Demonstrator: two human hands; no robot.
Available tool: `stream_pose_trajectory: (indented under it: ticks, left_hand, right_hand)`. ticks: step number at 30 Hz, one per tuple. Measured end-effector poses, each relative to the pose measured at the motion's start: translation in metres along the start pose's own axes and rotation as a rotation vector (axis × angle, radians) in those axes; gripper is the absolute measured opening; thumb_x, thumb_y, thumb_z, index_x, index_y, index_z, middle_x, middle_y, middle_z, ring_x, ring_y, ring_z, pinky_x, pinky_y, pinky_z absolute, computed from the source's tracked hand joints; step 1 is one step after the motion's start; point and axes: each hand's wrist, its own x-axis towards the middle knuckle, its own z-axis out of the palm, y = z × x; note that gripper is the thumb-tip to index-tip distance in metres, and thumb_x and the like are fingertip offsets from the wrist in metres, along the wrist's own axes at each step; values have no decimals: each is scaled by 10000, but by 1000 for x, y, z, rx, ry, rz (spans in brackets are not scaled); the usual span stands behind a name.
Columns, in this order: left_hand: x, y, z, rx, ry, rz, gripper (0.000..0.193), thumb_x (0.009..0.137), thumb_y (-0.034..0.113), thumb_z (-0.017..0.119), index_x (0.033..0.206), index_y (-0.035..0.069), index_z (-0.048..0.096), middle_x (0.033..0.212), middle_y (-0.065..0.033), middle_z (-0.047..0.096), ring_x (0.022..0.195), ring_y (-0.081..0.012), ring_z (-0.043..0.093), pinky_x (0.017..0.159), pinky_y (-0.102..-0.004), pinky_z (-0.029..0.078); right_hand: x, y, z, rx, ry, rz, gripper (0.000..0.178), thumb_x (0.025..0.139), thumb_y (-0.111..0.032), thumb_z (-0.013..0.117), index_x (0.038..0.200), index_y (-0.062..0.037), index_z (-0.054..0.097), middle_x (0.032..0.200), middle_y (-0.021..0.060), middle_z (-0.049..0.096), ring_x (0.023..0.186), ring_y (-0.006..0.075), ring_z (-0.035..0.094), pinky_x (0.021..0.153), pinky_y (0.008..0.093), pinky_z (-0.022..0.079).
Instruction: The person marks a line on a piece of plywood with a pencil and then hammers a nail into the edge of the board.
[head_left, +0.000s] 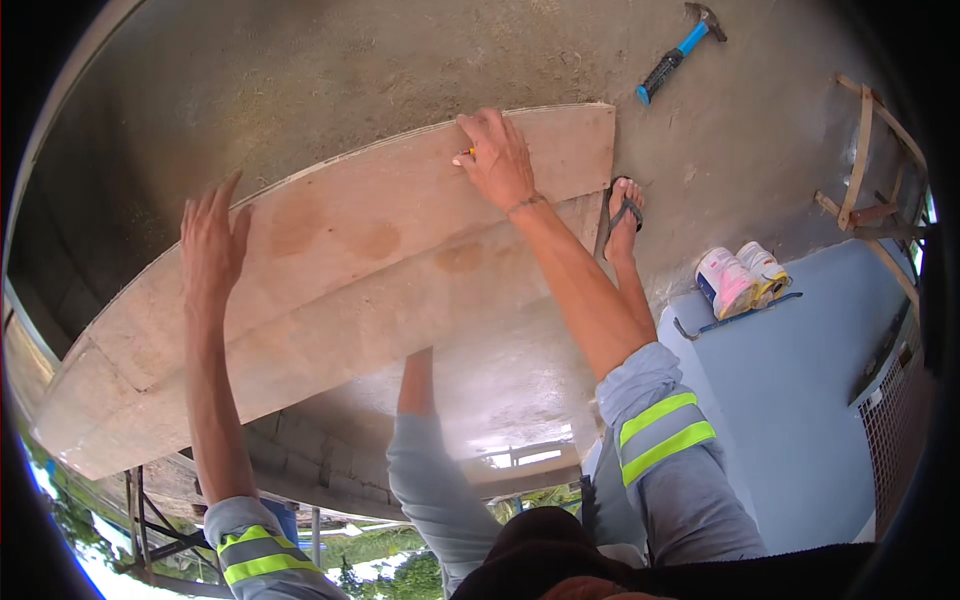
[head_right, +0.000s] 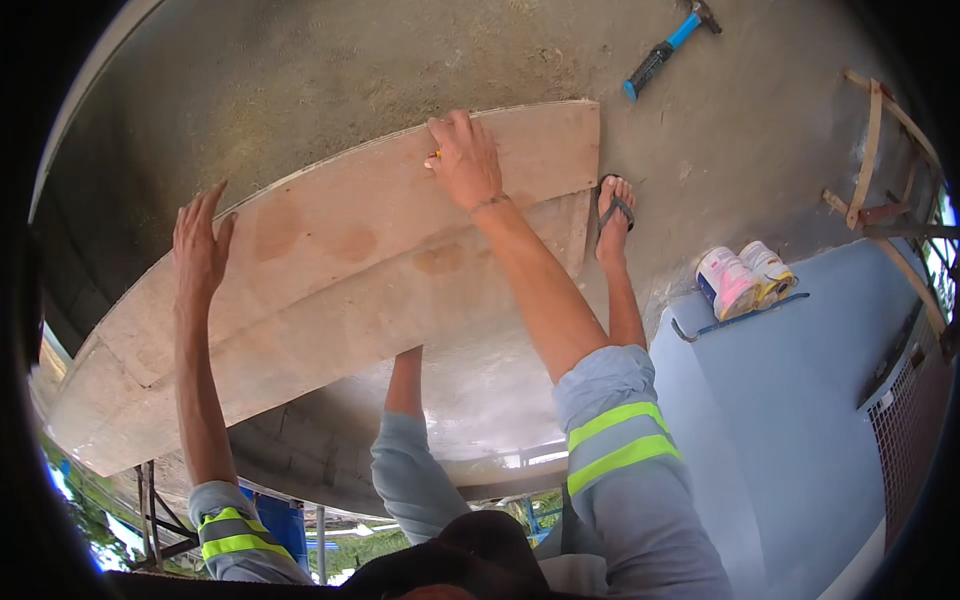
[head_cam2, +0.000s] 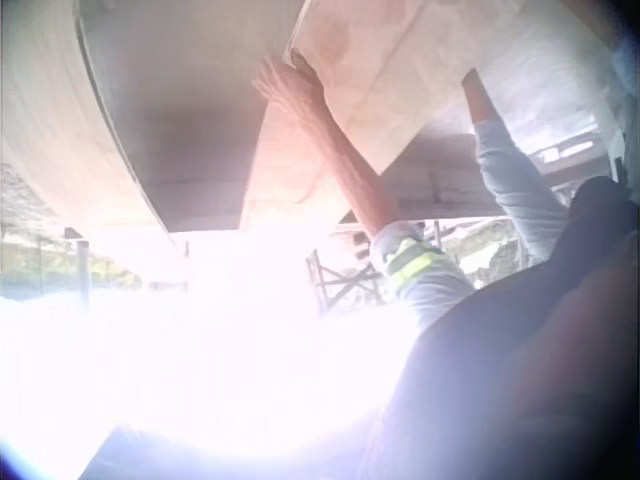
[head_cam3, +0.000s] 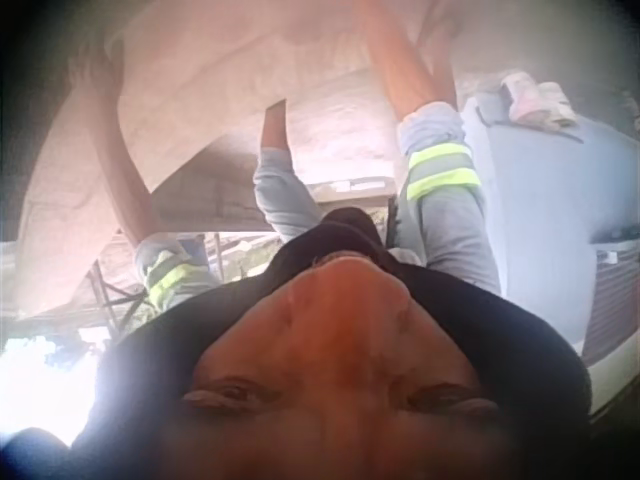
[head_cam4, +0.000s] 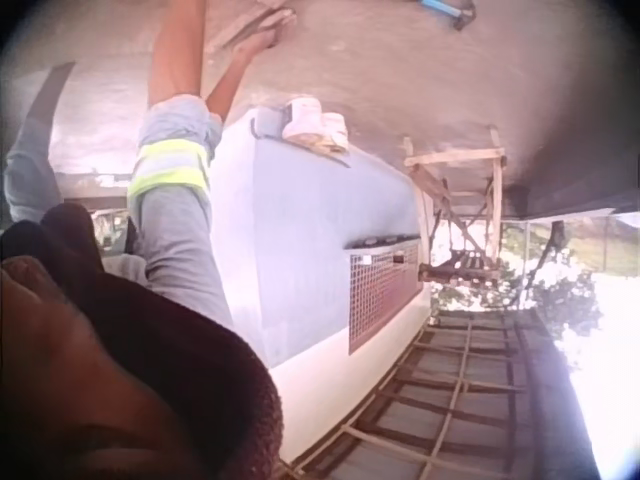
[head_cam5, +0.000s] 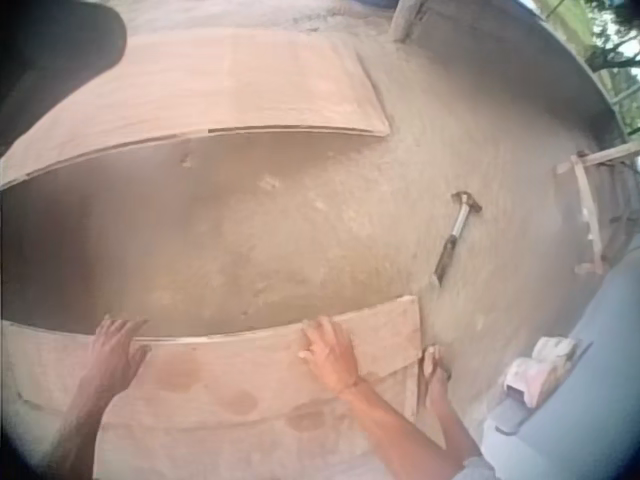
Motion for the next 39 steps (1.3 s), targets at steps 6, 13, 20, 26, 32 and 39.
stream_pose_trajectory:
  ticks: [6,13,20,26,32,39]
  left_hand:
    - [53,146,71,-275,101,172,507,916,249,683,1405,190,562,1325,-63,627,1237,-292,556,1082,-459,387]
    - [61,156,84,-379,164,168,413,855,169,724,1265,197,690,1254,-46,645,1165,-267,574,1002,-418,428]
    - [58,151,91,-399,140,130,408,861,120,720,1263,185,699,1182,-100,632,1140,-298,560,1022,-409,418]
    - [61,150,86,-391,88,123,410,863,103,710,1265,180,699,1173,-97,630,1142,-282,560,1021,-407,420]
    - [63,154,84,-412,105,124,399,830,82,734,1218,176,717,1150,-95,646,1115,-298,569,1004,-411,429]
    - [64,157,79,-389,86,125,384,849,104,706,1228,163,712,1177,-92,647,1143,-292,573,1019,-407,428]
  right_hand:
    - [1,-16,8,69,51,-51,616,712,-157,841,1269,-92,587,1223,108,511,1115,306,523,932,438,425]
    - [-39,79,-11,262,279,609,509,861,-212,724,1313,-54,551,1292,206,490,1163,388,508,1001,468,410]
    - [-102,213,-33,-123,-129,746,580,911,-519,609,1281,-74,582,1142,114,578,1179,317,515,1074,438,359]
    - [-137,249,-10,-297,-6,531,467,869,-461,650,1180,-114,611,1127,101,557,1187,297,485,1076,450,330]
    - [-153,267,0,-332,150,336,388,838,-375,662,1140,-139,602,1133,114,552,1180,322,486,1071,465,329]
    - [-149,264,-6,-357,87,381,537,760,-381,756,1202,-142,569,1120,86,543,1180,296,489,1070,444,347]
